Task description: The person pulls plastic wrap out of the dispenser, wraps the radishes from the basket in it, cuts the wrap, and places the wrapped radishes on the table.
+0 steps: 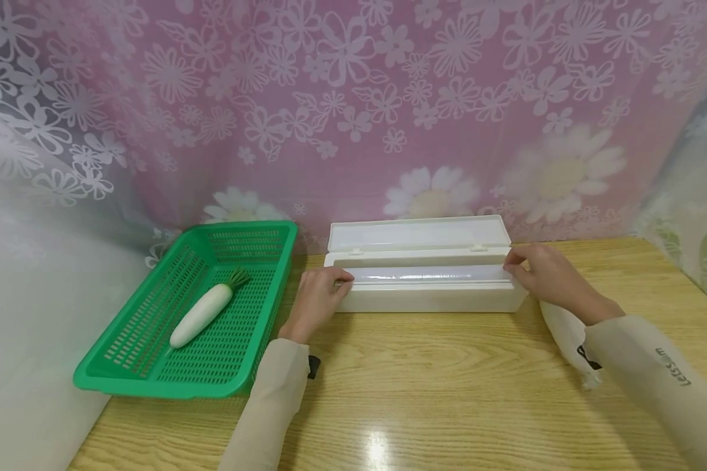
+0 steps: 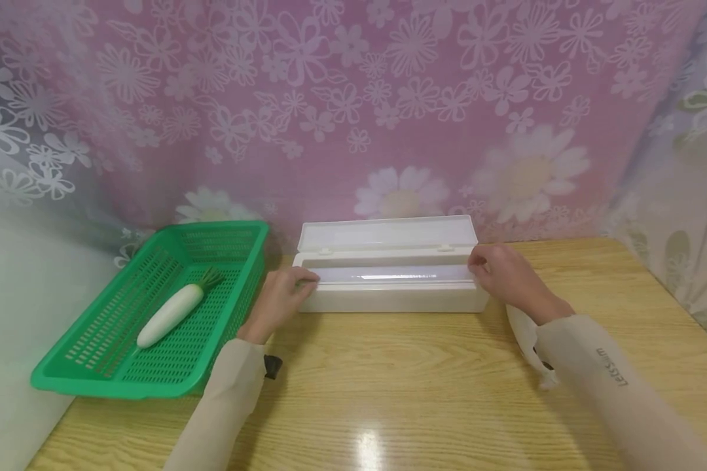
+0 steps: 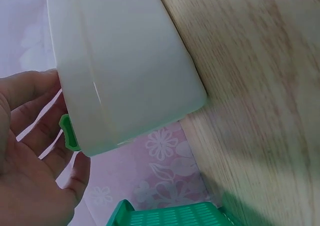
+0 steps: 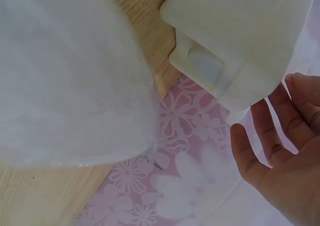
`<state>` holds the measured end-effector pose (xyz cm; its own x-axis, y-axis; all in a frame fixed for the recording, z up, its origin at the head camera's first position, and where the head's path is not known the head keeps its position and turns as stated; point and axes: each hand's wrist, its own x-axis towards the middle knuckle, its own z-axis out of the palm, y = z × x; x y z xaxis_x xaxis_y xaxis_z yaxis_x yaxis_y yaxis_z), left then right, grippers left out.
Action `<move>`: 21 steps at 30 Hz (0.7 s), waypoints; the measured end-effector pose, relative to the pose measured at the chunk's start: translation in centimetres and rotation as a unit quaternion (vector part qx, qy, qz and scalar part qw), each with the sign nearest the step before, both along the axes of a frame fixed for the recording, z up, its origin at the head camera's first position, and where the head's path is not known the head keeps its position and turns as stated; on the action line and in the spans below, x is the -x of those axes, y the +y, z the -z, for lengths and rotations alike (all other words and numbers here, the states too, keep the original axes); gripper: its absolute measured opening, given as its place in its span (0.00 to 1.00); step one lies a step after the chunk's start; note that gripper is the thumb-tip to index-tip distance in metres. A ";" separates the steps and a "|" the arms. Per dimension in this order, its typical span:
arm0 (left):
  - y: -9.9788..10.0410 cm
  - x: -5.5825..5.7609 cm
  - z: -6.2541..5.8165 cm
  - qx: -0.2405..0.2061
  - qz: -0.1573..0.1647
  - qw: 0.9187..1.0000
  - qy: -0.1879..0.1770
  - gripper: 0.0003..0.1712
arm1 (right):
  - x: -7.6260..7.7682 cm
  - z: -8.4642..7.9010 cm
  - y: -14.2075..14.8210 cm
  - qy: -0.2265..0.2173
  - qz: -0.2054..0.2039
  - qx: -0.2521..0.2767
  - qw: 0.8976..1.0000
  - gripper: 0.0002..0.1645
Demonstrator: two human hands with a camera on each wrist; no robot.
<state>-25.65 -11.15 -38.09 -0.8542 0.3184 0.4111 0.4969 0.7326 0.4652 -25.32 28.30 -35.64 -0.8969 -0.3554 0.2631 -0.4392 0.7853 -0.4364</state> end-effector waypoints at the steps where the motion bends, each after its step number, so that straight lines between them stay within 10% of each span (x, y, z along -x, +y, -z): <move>1: 0.0 0.0 0.0 0.000 -0.001 1.000 -0.003 0.06 | 0.1 0.0 0.1 -0.007 0.005 0.005 1.000 0.04; 21: 6.7 1.6 -1.9 0.122 0.003 0.992 -0.036 0.10 | 0.6 0.4 0.2 -0.036 0.033 0.059 0.997 0.06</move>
<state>-27.23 -4.41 -36.15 -0.8758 0.4070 0.2593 0.4745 0.8245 0.3082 -25.94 28.53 -36.00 -0.9355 -0.2655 0.2333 -0.3523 0.7531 -0.5557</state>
